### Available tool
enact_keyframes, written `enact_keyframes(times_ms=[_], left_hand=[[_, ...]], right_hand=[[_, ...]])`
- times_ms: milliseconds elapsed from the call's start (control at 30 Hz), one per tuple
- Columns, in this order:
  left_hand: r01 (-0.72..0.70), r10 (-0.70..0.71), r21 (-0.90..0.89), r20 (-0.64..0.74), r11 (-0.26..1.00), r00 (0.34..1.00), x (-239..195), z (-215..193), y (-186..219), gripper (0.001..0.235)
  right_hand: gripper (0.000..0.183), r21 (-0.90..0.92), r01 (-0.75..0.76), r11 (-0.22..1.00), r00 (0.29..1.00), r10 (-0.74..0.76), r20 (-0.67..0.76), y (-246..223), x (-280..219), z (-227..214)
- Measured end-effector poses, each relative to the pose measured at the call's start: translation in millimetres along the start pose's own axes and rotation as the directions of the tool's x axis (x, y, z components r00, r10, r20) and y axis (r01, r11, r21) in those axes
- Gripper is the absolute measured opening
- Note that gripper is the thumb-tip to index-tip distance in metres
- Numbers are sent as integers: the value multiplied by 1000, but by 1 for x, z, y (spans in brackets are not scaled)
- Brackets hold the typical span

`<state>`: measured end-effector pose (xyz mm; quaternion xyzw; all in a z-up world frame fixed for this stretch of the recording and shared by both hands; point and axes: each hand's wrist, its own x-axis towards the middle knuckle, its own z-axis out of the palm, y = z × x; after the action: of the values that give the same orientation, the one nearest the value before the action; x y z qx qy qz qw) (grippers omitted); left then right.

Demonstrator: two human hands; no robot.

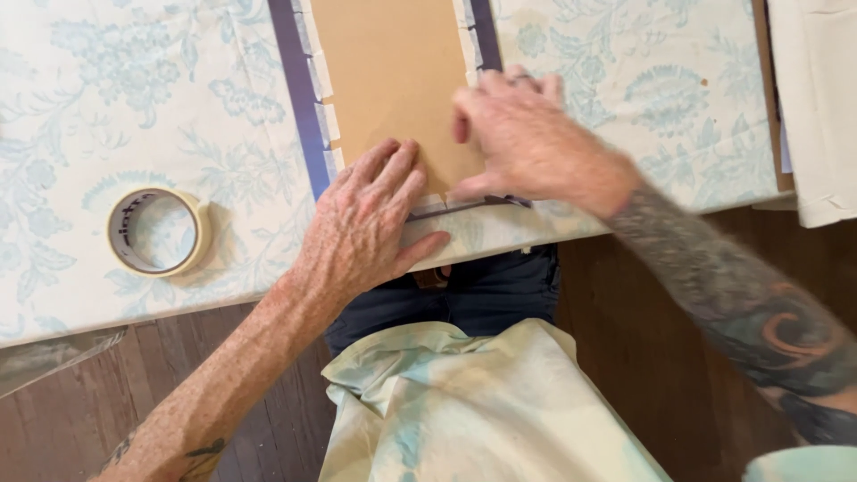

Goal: Applying small strips of masking tape to the edges of a board to reinforce seals.

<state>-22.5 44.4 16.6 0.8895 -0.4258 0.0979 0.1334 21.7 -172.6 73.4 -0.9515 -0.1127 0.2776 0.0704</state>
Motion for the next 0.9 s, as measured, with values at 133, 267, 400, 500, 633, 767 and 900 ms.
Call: enact_keyframes(times_ms=[133,267,400,500,633,767,900], left_hand=[[10,-10,13,7,1000,1000,0,-2,1,66],[16,-16,28,-4,999,1000,-2,-1,-1,69],[18,-18,1,-14,1000,1000,-2,1,1,69],[27,-27,-22,-11,999,1000,-1,-2,2,65],[37,-37,-14,-17,999,999,-5,1,0,71],[49,-51,-131,-17,990,999,-7,-1,1,72],[309,-349,-291,-97,905,932,-25,-37,11,71]], right_hand=[[62,-4,-4,1000,1000,4,7,16,13,16],[69,-53,-30,998,999,30,-12,33,8,11],[51,-42,7,999,1000,-7,10,15,10,5],[61,-2,48,999,999,-48,20,-2,14,11],[62,42,20,999,1000,-20,-4,30,10,17],[45,207,-50,977,998,59,-38,24,-21,-7],[26,646,-36,762,977,162,-136,40,-53,1]])
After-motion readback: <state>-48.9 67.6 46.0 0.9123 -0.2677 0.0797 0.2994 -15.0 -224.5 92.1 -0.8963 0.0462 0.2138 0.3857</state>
